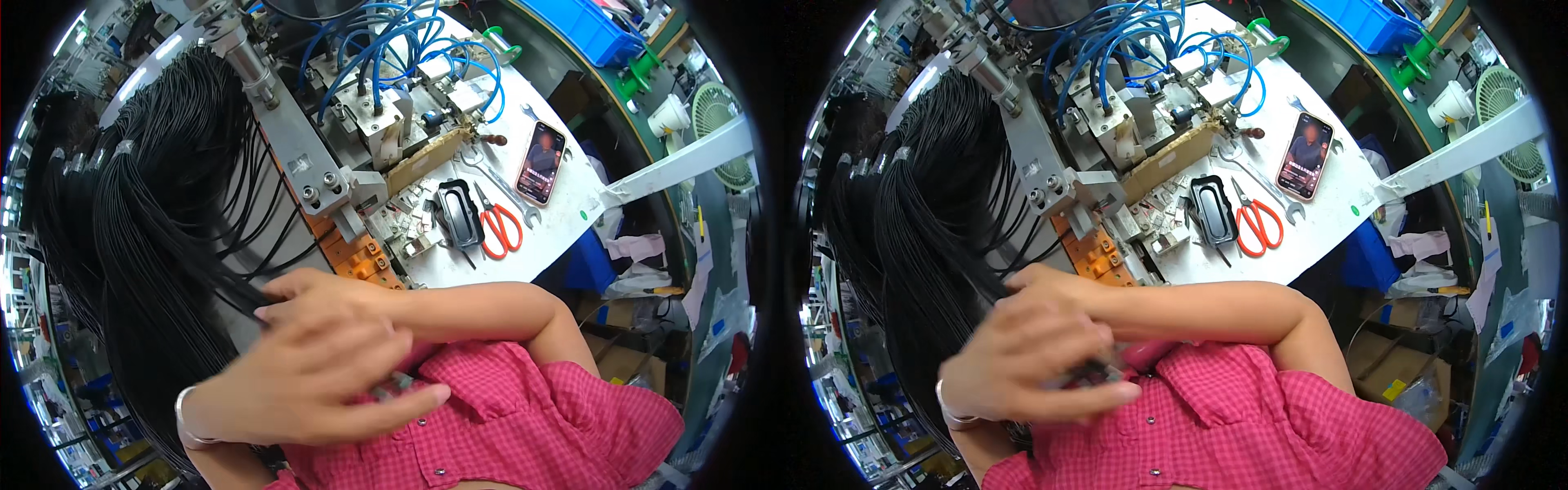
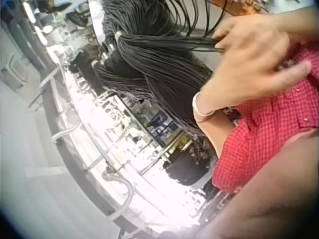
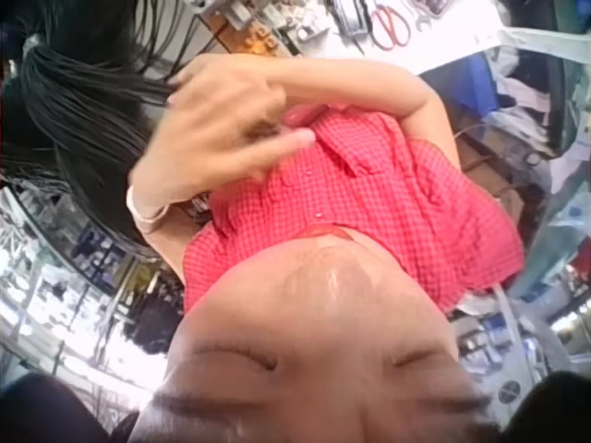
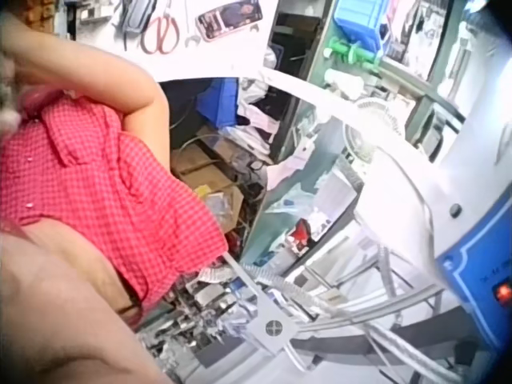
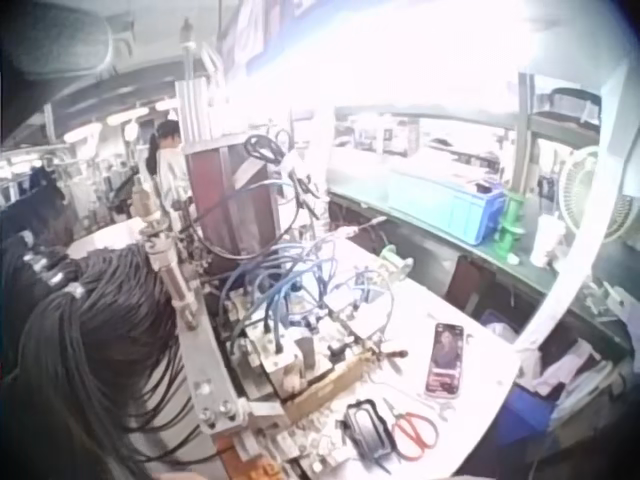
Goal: The person holds a bundle of cables and places the exposed wire ends into a machine fixture one at a time by hand.
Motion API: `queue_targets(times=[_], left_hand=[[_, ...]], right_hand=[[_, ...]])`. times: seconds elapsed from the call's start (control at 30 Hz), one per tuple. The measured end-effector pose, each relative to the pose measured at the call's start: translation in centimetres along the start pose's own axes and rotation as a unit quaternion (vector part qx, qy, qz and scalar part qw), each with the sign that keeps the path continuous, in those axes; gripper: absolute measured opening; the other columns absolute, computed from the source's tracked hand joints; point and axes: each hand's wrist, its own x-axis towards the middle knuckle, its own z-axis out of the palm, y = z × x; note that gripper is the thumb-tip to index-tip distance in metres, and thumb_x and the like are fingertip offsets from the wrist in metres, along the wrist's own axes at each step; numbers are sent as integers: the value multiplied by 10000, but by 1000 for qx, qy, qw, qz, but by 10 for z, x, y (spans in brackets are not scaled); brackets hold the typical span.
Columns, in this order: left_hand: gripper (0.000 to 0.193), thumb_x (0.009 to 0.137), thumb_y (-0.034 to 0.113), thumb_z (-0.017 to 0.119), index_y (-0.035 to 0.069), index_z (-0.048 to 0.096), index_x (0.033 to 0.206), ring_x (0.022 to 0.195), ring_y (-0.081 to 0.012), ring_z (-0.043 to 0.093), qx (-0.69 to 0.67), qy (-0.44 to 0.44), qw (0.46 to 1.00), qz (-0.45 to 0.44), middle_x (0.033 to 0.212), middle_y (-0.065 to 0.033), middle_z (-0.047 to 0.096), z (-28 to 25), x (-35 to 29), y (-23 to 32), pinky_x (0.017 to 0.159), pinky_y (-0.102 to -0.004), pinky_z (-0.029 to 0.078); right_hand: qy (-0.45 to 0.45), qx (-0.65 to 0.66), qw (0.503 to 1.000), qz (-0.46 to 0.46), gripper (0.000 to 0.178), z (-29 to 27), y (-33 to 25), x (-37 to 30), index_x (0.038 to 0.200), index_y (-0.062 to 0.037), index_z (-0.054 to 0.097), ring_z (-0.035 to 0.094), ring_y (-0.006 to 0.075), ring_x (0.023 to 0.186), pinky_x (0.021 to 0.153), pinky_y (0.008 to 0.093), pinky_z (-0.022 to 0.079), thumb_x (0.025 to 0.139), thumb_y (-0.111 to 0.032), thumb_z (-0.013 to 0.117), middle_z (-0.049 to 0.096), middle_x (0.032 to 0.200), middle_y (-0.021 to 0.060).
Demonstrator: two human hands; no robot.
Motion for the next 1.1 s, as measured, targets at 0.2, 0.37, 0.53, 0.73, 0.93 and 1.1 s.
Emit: queue_targets(times=[0.2,0.37,0.53,0.73,0.93,1.1], left_hand=[[610,614,114,720,83,562,1203,1145,-363,466,103,-56,935,-335,1196,-168,516,-21,-51,-60,963,-425,361],[269,615,-2,660,48,616,876,873,-310,552,145,-82,914,-371,829,-112,592,-23,-59,-71,799,-394,429],[203,558,-60,597,21,561,740,763,-326,524,128,-2,934,-335,705,-115,530,-20,-55,-76,714,-388,416],[170,603,-6,601,17,574,769,710,-291,540,185,2,946,-265,741,-109,558,-5,-37,-60,653,-367,438],[208,627,47,607,-10,579,824,703,-253,554,113,1,967,-228,769,-97,571,3,-15,-56,629,-346,449],[260,632,55,609,-29,585,877,699,-236,558,93,27,972,-216,787,-95,575,14,-17,-57,623,-337,452]], right_hand=[[106,21,980,164,252,9,-41,-30,1150,-38,517,521,94,561,473,223,422,910,-115,526,564,803,25],[103,-81,984,119,323,14,-48,-49,1233,-24,481,523,103,558,462,217,414,928,-127,502,573,818,49],[134,-366,921,21,351,4,-49,-77,1262,-18,472,581,149,661,559,273,477,930,-121,514,600,873,106],[214,-641,701,-230,249,-1,-80,-116,1104,6,613,641,236,794,687,323,525,862,-52,603,636,937,165],[48,-415,864,-281,143,-1,-121,-102,920,68,681,656,242,665,563,279,534,791,8,664,661,848,186],[32,-318,907,-275,141,7,-126,-93,919,96,657,644,260,658,577,308,525,789,44,643,650,826,193]])
